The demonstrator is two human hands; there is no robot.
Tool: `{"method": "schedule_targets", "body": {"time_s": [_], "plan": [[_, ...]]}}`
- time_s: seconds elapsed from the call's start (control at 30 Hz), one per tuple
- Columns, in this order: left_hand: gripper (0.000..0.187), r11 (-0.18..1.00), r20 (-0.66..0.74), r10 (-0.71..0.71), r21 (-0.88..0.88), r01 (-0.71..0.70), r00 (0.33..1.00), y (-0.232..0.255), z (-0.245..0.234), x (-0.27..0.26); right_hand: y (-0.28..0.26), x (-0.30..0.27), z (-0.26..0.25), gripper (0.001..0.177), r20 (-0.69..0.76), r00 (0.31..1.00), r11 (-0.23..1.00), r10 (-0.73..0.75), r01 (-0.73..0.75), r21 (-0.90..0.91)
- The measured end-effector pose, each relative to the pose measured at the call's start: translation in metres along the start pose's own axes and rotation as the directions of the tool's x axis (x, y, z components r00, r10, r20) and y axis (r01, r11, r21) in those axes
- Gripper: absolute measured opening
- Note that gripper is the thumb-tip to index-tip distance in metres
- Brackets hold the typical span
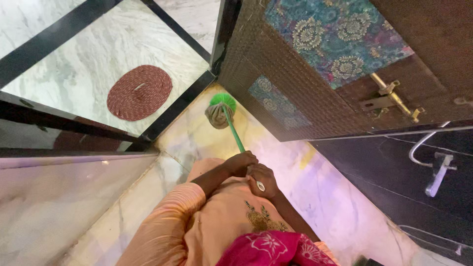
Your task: The person mops the bathroom floor using a green mop, moving around a bathtub filled with clothes and a black trash bin. The person systematically cleans the marble floor, focusing on different areas including near the shower and door.
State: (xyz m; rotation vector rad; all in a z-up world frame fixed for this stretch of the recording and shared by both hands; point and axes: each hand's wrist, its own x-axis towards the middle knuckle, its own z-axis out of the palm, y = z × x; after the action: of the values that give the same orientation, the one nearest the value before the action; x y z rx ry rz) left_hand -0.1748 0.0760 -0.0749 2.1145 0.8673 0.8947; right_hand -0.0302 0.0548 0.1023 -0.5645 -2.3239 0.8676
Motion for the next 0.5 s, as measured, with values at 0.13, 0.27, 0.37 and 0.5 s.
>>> {"method": "schedule_targets", "body": {"time_s": [0.13,0.27,0.37,0.5], "plan": [[0.012,0.989,0.173,0.038,0.133,-0.062,0.984,-0.012,-0.001,-0.003,-0.004,0.001,0.012,0.008,-0.025,1.000,0.999,0.014,-0.015,-0.038],[0.016,0.994,0.152,0.090,0.052,-0.099,0.984,0.027,0.000,-0.005,-0.023,-0.012,0.000,0.019,-0.072,0.997,1.000,-0.009,0.007,-0.024],[0.020,0.997,0.176,0.078,0.014,-0.082,0.981,0.038,-0.008,-0.002,-0.023,-0.011,-0.001,0.022,-0.083,0.996,0.996,0.024,-0.016,0.091],[0.015,0.997,0.195,-0.016,0.073,0.001,0.981,0.029,-0.016,0.011,-0.013,0.000,-0.003,0.018,-0.106,0.994,0.994,0.026,-0.015,0.105]]}}
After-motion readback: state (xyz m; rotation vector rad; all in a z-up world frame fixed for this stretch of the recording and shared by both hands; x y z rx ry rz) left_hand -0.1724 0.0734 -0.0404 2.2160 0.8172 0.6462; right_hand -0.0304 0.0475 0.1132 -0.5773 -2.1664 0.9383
